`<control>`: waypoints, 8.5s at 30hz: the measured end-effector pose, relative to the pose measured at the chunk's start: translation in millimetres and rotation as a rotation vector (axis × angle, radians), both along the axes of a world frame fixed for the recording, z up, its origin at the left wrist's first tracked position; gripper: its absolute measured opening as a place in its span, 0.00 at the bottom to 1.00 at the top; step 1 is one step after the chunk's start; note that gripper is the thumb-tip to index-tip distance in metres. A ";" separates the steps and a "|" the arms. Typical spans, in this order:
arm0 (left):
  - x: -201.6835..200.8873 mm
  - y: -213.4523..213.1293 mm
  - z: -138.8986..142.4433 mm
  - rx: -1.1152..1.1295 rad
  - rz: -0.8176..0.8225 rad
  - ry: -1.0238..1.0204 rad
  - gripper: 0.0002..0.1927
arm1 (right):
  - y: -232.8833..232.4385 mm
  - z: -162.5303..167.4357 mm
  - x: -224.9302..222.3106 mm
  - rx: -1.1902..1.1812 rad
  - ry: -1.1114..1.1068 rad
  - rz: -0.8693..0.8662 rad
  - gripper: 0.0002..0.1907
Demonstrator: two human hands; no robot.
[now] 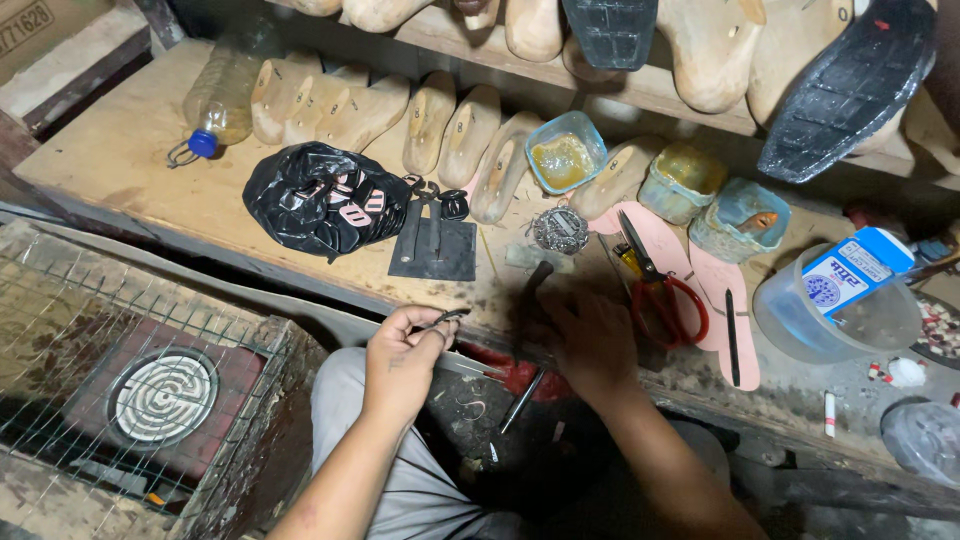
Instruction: The person trims excess material from small black shoe buckles using a knife and red-handled scissors. They repeatedly scrape and cut the edges of each buckle, then place the finished pieces into a black plastic bag.
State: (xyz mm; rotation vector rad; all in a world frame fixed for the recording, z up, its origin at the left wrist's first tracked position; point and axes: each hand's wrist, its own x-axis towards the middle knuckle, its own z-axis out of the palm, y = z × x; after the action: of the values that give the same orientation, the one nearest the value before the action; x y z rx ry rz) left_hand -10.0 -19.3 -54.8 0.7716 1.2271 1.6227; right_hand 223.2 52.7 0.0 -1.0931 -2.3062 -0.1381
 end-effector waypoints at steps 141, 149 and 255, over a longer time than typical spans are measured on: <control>-20.5 17.6 8.8 0.025 0.082 0.517 0.11 | -79.6 -35.5 -43.8 -1.715 0.806 0.017 0.23; -31.4 33.3 -5.1 0.046 0.020 0.428 0.06 | -67.2 -24.7 -56.9 -1.697 0.772 -0.025 0.24; -31.2 43.4 -10.0 -0.014 0.075 0.296 0.04 | -74.2 -84.9 -65.2 -1.144 0.644 0.076 0.19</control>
State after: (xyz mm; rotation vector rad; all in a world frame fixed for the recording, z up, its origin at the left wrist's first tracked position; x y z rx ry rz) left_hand -41.2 24.1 -64.8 0.9931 1.4887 1.5969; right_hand 158.1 -21.5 -84.9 -1.2457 -1.7222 1.4839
